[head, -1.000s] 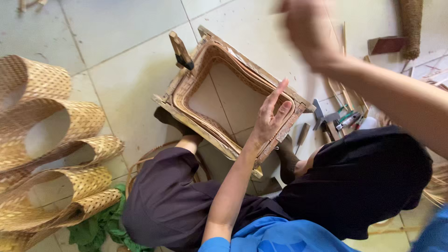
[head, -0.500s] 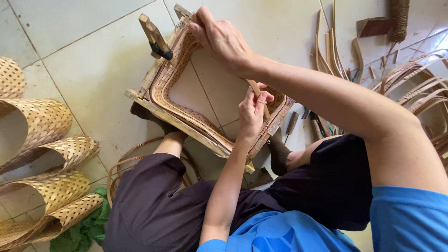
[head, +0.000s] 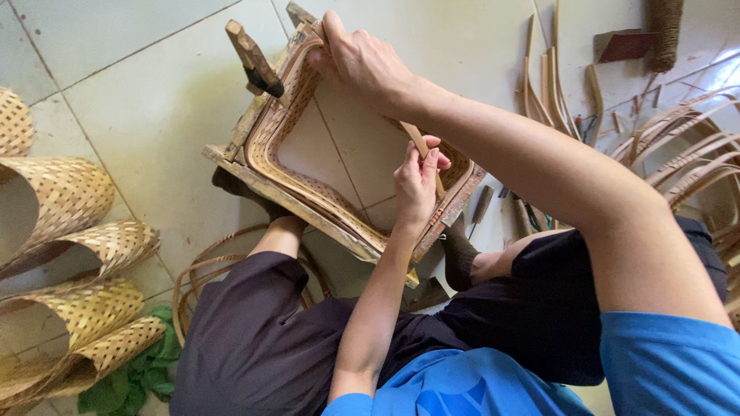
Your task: The person assembles a rectangular woven basket by fitting a pre-woven body into a wooden mold, then attaching a bamboo rim and handle. They use a hammer to secure the rim and adjust the basket's position within the mold.
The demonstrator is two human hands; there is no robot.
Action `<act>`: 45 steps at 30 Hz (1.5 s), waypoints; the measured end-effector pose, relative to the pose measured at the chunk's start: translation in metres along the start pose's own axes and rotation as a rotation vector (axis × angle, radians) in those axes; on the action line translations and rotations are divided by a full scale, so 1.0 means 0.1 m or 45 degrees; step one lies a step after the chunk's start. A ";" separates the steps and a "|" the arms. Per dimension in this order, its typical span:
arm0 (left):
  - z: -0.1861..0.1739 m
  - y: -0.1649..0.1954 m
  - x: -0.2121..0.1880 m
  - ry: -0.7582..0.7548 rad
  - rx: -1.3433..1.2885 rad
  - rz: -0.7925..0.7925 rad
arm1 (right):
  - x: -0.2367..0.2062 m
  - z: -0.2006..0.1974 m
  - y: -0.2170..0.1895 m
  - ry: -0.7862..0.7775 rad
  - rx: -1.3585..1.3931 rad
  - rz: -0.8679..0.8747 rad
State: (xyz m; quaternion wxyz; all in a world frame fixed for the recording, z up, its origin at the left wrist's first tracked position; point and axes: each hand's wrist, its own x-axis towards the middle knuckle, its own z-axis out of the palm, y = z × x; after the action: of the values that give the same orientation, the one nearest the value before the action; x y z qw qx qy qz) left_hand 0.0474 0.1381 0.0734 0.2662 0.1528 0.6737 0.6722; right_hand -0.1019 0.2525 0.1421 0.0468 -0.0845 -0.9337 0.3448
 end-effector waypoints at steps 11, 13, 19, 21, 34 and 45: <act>-0.13 -0.62 0.27 0.251 0.470 -0.095 | 0.45 0.74 0.01 -0.433 -0.196 0.077; -0.13 -0.71 0.27 0.244 0.488 -0.124 | 0.47 0.77 0.01 -0.510 -0.223 0.122; -0.16 -0.74 0.27 0.221 0.459 -0.110 | 0.49 0.76 -0.06 -0.530 -0.186 0.048; -0.17 -0.70 0.27 0.205 0.455 -0.135 | 0.49 0.78 -0.06 -0.599 -0.242 0.108; -0.30 -0.70 0.36 -0.124 -0.109 -0.524 | 0.36 0.37 -0.02 -0.599 -0.694 -0.236; -0.46 -0.90 0.12 -0.139 -0.039 -0.725 | -1.78 -1.57 2.29 -0.057 -0.583 0.358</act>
State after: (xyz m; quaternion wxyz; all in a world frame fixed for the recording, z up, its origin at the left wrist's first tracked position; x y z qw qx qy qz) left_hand 0.0256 0.1023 -0.0192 0.4824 -0.0107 0.6641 0.5712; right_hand 0.1243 0.4896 0.1064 -0.0424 -0.2141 -0.9673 0.1295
